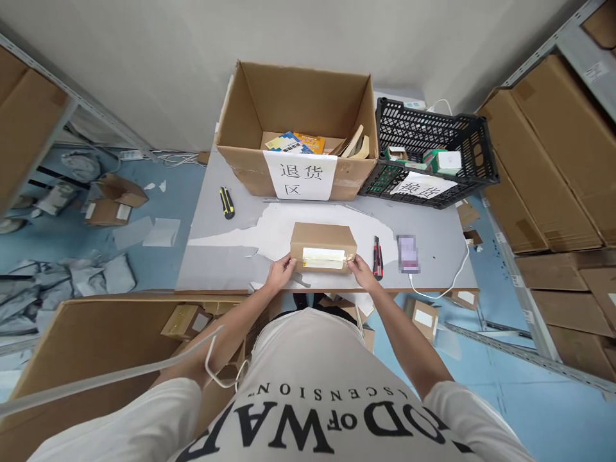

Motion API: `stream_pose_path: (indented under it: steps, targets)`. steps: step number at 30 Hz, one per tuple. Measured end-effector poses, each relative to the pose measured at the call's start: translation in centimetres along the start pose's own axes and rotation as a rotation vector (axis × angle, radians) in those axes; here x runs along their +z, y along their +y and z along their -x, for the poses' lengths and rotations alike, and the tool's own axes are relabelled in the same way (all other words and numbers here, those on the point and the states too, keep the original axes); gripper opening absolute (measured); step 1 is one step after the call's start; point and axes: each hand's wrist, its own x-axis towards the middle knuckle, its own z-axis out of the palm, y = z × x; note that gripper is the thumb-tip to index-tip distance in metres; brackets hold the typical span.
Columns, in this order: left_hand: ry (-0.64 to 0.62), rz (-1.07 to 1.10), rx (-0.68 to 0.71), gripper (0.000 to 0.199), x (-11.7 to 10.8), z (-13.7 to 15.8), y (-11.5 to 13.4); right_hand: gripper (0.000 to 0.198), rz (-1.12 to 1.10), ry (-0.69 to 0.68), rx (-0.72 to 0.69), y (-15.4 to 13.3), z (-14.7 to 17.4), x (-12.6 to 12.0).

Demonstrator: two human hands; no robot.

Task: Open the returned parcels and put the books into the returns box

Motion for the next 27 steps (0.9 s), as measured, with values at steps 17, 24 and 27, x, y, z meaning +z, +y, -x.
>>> stream_pose_path:
  steps: [17,24,27]
  targets:
    - [0.082,-0.254,-0.159,0.051,-0.7,-2.1,2.9,0.052,0.373,0.041,0.239,-1.8,-2.1,0.0]
    - [0.064,-0.057,-0.219,0.057,-0.6,-2.2,0.5,0.055,0.203,0.041,0.264,-0.6,-1.2,-0.1]
    - [0.015,0.108,-0.267,0.055,-0.9,-2.3,-0.9,0.054,0.088,0.043,0.248,0.6,-0.9,-0.4]
